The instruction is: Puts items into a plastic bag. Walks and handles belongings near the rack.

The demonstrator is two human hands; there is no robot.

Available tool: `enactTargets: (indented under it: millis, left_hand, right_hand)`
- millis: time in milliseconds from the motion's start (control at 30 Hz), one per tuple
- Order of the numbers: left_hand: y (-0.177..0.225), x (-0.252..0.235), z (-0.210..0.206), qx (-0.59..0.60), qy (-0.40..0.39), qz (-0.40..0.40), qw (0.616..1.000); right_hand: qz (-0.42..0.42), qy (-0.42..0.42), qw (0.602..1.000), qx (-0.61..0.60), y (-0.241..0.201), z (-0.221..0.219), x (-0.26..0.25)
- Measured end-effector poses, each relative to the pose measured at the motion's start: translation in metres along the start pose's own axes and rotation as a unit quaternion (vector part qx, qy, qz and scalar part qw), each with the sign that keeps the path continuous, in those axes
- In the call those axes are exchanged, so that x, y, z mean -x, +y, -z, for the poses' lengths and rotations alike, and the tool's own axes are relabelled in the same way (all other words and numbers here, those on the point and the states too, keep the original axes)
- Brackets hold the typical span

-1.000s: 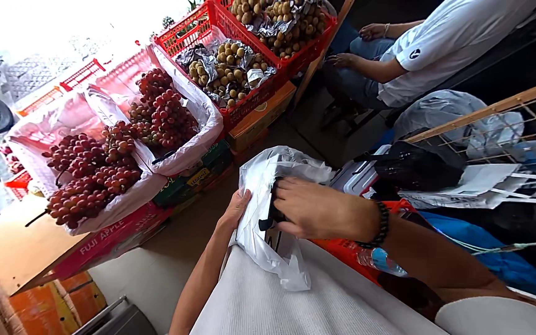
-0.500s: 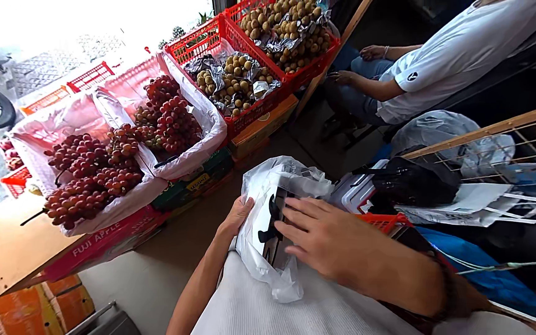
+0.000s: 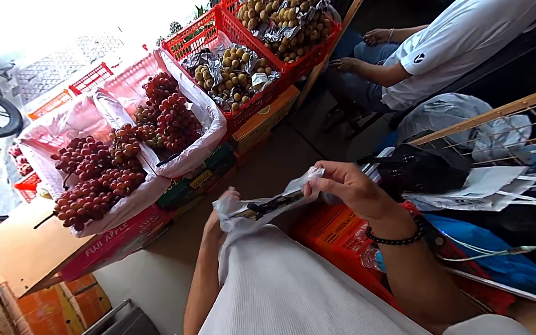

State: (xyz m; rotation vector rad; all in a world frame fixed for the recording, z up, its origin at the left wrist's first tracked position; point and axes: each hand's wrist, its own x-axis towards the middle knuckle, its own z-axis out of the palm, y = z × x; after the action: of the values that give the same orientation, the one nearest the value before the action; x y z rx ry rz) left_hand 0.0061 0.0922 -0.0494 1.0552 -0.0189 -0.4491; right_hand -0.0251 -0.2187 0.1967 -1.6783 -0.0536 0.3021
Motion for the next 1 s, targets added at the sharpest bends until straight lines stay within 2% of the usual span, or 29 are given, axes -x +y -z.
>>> enactTargets:
  millis: [33,100,133,200,300,367,433,500,600,700,733,800,867,933,967,1000]
  left_hand:
    - [0.036,0.002,-0.016,-0.094,0.077,0.078,0.99]
    - [0.063,0.011,-0.015,-0.182,0.04,0.049,0.981]
    - [0.066,0.014,-0.015,-0.217,0.016,0.024,0.976]
    - [0.061,0.002,-0.038,-0.284,0.02,0.01,0.959]
    - [0.049,-0.056,-0.094,-0.355,0.051,0.012,0.933]
    - [0.052,-0.106,-0.122,-0.44,0.047,0.015,0.897]
    - [0.061,-0.151,-0.143,-0.567,-0.005,0.051,0.822]
    - [0.064,-0.187,-0.16,-0.605,-0.086,0.067,0.789]
    - [0.056,-0.226,-0.18,-0.597,-0.207,0.082,0.771]
    - [0.06,-0.243,-0.201,-0.599,-0.258,0.094,0.752]
    - [0.063,-0.248,-0.209,-0.59,-0.272,0.077,0.756]
    - [0.062,-0.259,-0.223,-0.526,-0.311,0.044,0.79]
    - [0.044,-0.276,-0.235,-0.456,-0.349,0.047,0.817]
    - [0.018,-0.29,-0.245,-0.37,-0.398,0.07,0.836]
    - [0.009,-0.294,-0.256,-0.31,-0.415,0.085,0.851]
    - [0.002,-0.297,-0.269,-0.256,-0.431,0.103,0.859]
  right_hand:
    - [-0.022,0.012,0.999,-0.026,0.009,-0.003,0.003]
    - [-0.061,0.037,0.995,-0.066,0.026,-0.01,0.009]
    - [-0.074,0.051,0.993,-0.082,0.034,-0.012,0.011]
    - [-0.082,0.07,0.99,-0.091,0.046,-0.013,0.015]
    - [-0.09,0.099,0.989,-0.066,0.055,-0.004,0.024]
    - [-0.092,0.119,0.986,-0.068,0.056,-0.002,0.025]
    - [-0.084,0.143,0.984,-0.062,0.058,0.003,0.028]
    - [-0.079,0.178,0.98,-0.039,0.064,0.01,0.037]
    - [-0.078,0.23,0.97,-0.024,0.071,0.023,0.048]
    - [-0.074,0.282,0.956,-0.043,0.075,0.032,0.055]
    - [-0.068,0.305,0.948,-0.055,0.078,0.036,0.057]
    - [-0.05,0.362,0.926,-0.09,0.09,0.046,0.06]
    - [-0.066,0.419,0.9,-0.097,0.113,0.062,0.059]
    - [-0.166,0.478,0.862,-0.001,0.137,0.079,0.056]
    - [-0.185,0.508,0.84,0.044,0.146,0.089,0.053]
    - [-0.163,0.542,0.822,0.07,0.155,0.1,0.05]
